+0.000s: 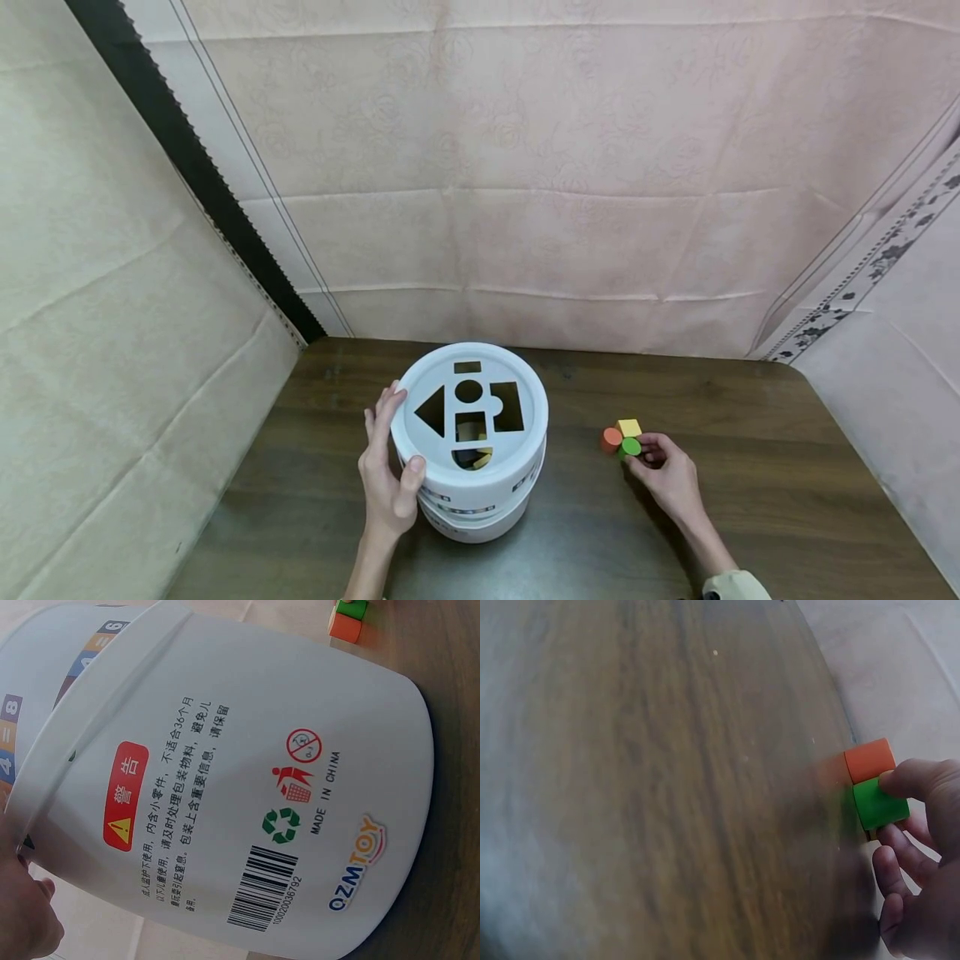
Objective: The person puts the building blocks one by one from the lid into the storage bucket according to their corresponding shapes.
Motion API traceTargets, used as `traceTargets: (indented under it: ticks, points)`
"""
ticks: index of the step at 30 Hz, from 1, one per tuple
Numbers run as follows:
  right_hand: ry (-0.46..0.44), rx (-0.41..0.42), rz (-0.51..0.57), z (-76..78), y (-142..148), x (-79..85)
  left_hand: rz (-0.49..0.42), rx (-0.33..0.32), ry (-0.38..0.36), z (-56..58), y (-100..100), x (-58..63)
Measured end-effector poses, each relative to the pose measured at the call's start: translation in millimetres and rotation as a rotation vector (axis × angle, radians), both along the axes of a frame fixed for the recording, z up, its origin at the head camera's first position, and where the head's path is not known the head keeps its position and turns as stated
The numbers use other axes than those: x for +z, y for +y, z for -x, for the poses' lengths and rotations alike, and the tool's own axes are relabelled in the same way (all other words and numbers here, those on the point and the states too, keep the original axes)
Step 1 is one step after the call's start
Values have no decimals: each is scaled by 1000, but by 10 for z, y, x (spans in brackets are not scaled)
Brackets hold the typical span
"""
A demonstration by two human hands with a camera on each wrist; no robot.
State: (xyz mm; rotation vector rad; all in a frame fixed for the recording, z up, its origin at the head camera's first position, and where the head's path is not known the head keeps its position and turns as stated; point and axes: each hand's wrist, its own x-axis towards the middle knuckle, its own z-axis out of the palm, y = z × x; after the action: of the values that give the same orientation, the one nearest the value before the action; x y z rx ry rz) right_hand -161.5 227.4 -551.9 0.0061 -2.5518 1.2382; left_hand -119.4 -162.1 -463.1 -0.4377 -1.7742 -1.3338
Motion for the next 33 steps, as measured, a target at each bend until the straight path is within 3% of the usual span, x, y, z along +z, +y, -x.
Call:
traceTargets:
  ticks: [15, 28, 33]
  points:
    - [-19, 13, -20, -26, 22, 64, -4, -7, 3, 0, 7, 6]
    - [-3, 27, -12, -50, 10, 211, -4, -5, 5, -3, 2, 6]
    - [27, 42, 2, -47, -30, 339, -4, -6, 3, -8, 4, 5]
